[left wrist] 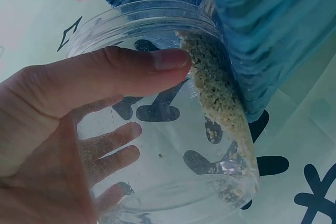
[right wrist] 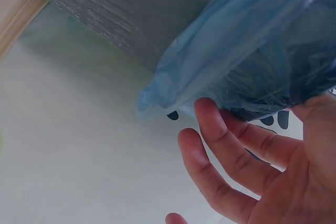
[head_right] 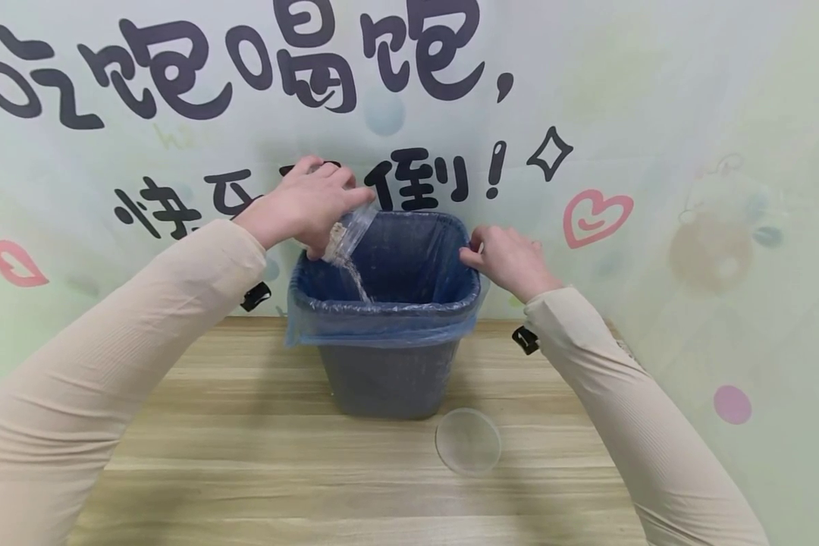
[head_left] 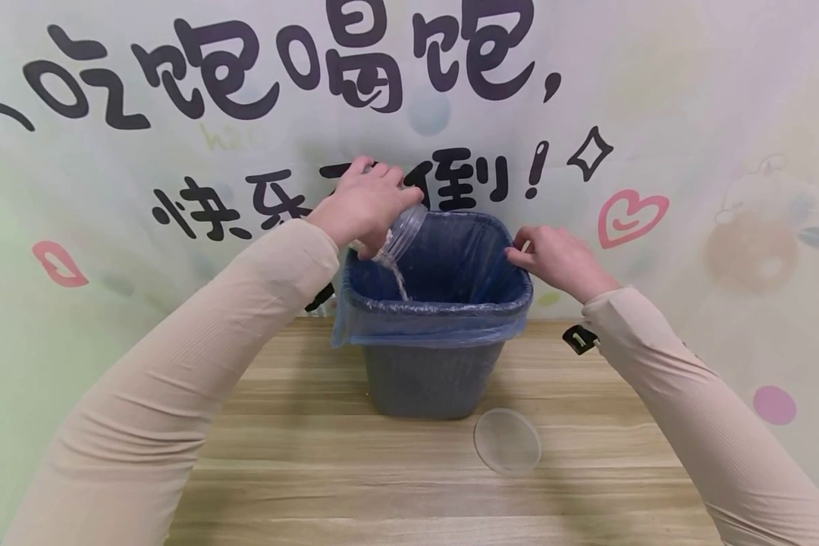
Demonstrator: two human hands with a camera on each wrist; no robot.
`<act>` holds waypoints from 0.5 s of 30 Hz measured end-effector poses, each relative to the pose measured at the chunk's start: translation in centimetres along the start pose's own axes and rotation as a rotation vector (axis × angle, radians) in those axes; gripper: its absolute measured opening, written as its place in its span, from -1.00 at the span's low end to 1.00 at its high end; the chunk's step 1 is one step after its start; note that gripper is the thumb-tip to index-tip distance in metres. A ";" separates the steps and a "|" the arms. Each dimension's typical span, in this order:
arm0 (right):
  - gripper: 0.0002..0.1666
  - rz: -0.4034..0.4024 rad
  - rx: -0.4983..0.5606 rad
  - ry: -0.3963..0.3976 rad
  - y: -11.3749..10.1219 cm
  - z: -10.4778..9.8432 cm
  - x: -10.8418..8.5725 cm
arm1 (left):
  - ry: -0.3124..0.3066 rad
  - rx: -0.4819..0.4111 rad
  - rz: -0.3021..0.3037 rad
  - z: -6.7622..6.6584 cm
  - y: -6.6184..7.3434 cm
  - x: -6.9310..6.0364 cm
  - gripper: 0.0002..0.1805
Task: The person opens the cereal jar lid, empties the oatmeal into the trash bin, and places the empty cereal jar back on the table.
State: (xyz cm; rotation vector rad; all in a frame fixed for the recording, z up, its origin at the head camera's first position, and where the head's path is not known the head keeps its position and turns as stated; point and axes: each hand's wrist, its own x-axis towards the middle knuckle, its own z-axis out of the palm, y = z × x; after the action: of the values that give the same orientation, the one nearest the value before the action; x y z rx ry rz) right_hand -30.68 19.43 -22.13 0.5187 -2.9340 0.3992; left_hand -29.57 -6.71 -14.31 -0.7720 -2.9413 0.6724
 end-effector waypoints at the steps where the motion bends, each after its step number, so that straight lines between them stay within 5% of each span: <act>1: -0.58 0.001 0.000 -0.001 0.0 0.0 0.0 | -0.001 0.000 -0.001 0.0 0.0 0.0 0.10; 15: -0.58 0.003 -0.001 0.006 -0.1 0.0 -0.1 | -0.002 0.018 -0.004 0.0 0.3 -0.1 0.08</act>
State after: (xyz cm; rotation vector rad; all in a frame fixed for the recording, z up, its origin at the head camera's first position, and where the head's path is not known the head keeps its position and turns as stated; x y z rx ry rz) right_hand -30.58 19.38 -22.10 0.5122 -2.9298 0.3983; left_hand -29.36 -6.57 -14.42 -0.7637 -2.9336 0.6979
